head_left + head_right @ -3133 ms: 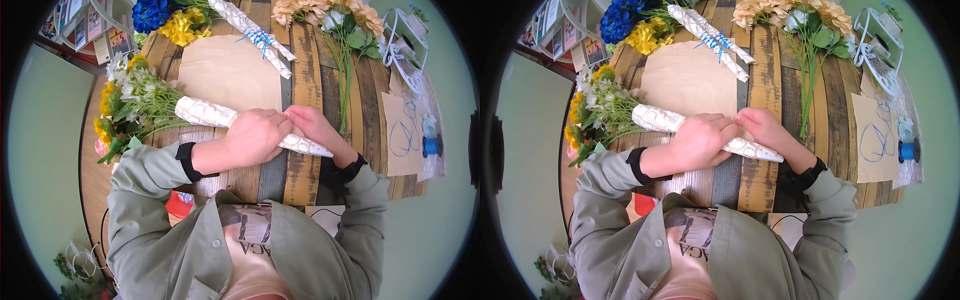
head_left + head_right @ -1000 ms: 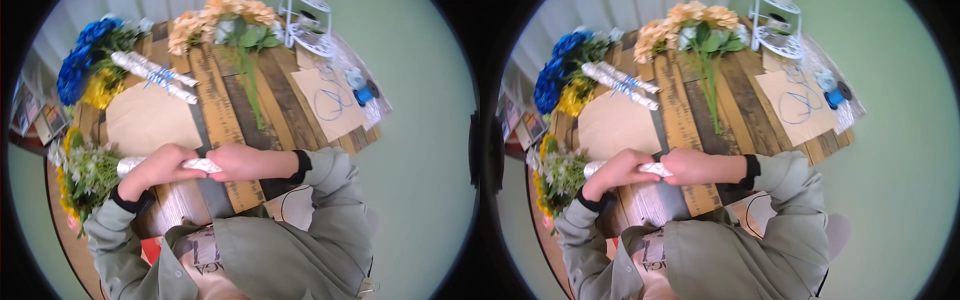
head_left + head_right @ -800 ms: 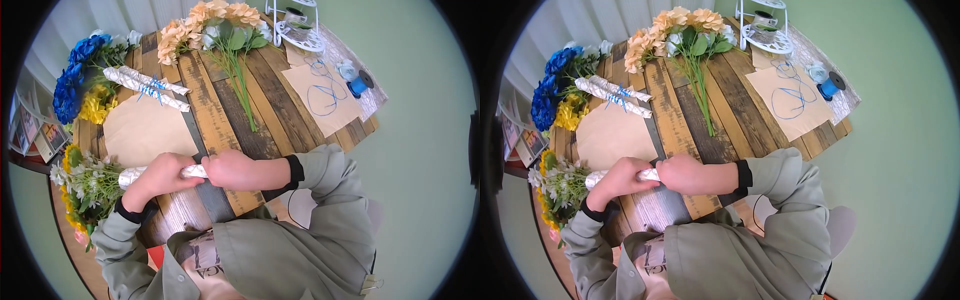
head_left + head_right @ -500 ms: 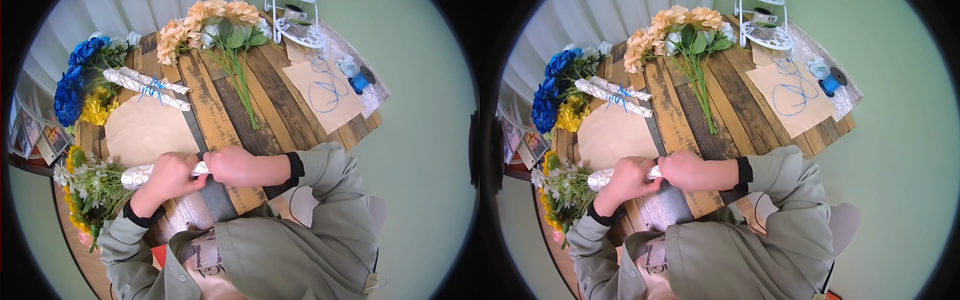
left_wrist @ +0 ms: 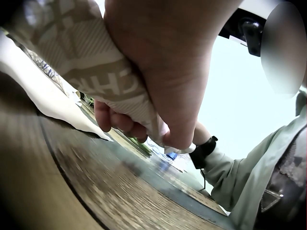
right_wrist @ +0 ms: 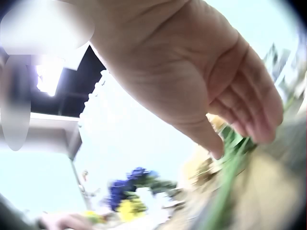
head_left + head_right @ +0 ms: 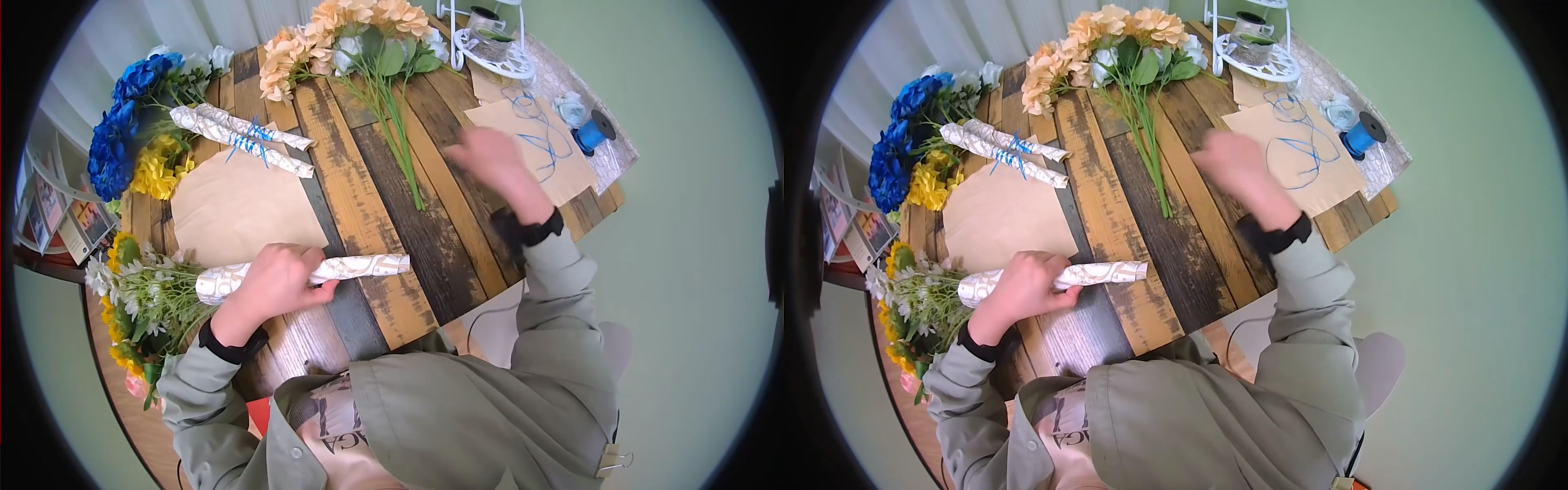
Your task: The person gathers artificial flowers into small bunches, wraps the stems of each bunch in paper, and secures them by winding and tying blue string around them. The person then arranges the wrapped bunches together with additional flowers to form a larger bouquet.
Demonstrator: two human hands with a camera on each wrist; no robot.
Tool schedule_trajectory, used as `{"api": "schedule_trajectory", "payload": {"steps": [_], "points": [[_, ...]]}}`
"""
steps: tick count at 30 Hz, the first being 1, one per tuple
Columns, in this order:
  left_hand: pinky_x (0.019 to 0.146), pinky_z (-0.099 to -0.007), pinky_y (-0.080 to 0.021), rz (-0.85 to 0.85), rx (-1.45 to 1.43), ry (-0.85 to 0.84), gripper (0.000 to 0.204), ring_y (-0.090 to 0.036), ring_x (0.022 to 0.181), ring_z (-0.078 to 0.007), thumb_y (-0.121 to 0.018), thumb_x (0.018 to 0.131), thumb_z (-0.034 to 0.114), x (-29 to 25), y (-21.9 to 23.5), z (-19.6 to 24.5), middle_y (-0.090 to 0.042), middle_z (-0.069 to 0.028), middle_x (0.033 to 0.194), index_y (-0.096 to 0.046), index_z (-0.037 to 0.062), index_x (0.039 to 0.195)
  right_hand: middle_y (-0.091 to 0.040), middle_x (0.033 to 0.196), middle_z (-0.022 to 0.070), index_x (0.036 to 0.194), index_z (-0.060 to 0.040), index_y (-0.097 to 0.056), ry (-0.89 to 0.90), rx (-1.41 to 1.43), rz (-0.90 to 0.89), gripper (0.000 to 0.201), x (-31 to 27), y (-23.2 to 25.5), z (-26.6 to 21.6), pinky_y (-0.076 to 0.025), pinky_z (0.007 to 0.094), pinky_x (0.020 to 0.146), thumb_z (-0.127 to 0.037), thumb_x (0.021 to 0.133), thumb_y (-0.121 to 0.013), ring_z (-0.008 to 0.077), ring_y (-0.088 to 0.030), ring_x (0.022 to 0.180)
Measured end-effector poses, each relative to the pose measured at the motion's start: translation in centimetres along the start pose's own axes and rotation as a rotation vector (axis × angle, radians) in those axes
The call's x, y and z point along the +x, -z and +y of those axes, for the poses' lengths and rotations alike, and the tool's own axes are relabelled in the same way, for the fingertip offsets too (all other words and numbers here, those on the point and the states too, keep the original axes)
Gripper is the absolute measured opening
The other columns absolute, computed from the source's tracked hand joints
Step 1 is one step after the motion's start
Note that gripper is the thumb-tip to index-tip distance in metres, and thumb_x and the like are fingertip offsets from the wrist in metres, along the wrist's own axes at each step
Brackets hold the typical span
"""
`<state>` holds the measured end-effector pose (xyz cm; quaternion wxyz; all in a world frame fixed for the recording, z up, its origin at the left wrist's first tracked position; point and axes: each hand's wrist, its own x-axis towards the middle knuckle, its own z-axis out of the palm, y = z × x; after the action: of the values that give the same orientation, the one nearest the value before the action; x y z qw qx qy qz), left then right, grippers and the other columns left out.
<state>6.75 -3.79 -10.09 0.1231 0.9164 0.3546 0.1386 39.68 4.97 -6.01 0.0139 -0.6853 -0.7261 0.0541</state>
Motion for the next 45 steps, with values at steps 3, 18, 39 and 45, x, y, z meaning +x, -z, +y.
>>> {"api": "schedule_trajectory", "payload": {"steps": [3, 18, 39, 45], "points": [[0.056, -0.0412, -0.048, -0.001, -0.001, -0.004, 0.031, -0.058, 0.057, -0.0344, -0.068, 0.069, 0.031, 0.1, 0.5, 0.1, -0.056, -0.0161, 0.057, -0.056, 0.0027, 0.067, -0.066, 0.089, 0.0195, 0.081, -0.0029, -0.067, -0.280, -0.190, 0.021, 0.021, 1.9, -3.0, 9.3, -0.050, 0.0401, 0.071, -0.021, 0.076, -0.056, 0.0339, -0.064, 0.087], [0.053, -0.0417, -0.046, -0.033, -0.060, -0.013, 0.032, -0.058, 0.055, -0.0334, -0.069, 0.068, 0.032, 0.2, 0.7, 0.1, -0.055, -0.0147, 0.056, -0.056, 0.0029, 0.067, -0.062, 0.074, 0.0100, 0.094, -0.0043, -0.056, 0.951, 0.616, -0.312, 0.013, -0.9, -0.8, -11.2, -0.048, 0.0346, 0.062, -0.009, 0.082, -0.055, 0.0240, -0.061, 0.069], [0.054, -0.0417, -0.048, 0.110, -0.122, 0.113, 0.043, -0.059, 0.056, -0.0332, -0.066, 0.075, 0.034, -0.6, 2.1, -0.3, -0.057, -0.0125, 0.058, -0.052, 0.0056, 0.104, -0.054, 0.063, 0.0062, 0.078, -0.0068, -0.048, 0.912, 0.017, 0.139, 0.012, -12.5, -2.7, -12.4, -0.044, 0.0334, 0.042, -0.010, 0.072, -0.058, 0.0181, -0.059, 0.055], [0.054, -0.0411, -0.047, 0.101, -0.223, 0.028, 0.030, -0.058, 0.058, -0.0342, -0.066, 0.073, 0.033, -0.8, 2.6, -0.1, -0.059, -0.0134, 0.062, -0.062, 0.0041, 0.081, -0.055, 0.064, 0.0056, 0.086, -0.0073, -0.053, 0.876, 0.470, 0.107, 0.013, -10.2, -7.7, -12.5, -0.043, 0.0311, 0.048, -0.020, 0.090, -0.054, 0.0194, -0.056, 0.053]]}}
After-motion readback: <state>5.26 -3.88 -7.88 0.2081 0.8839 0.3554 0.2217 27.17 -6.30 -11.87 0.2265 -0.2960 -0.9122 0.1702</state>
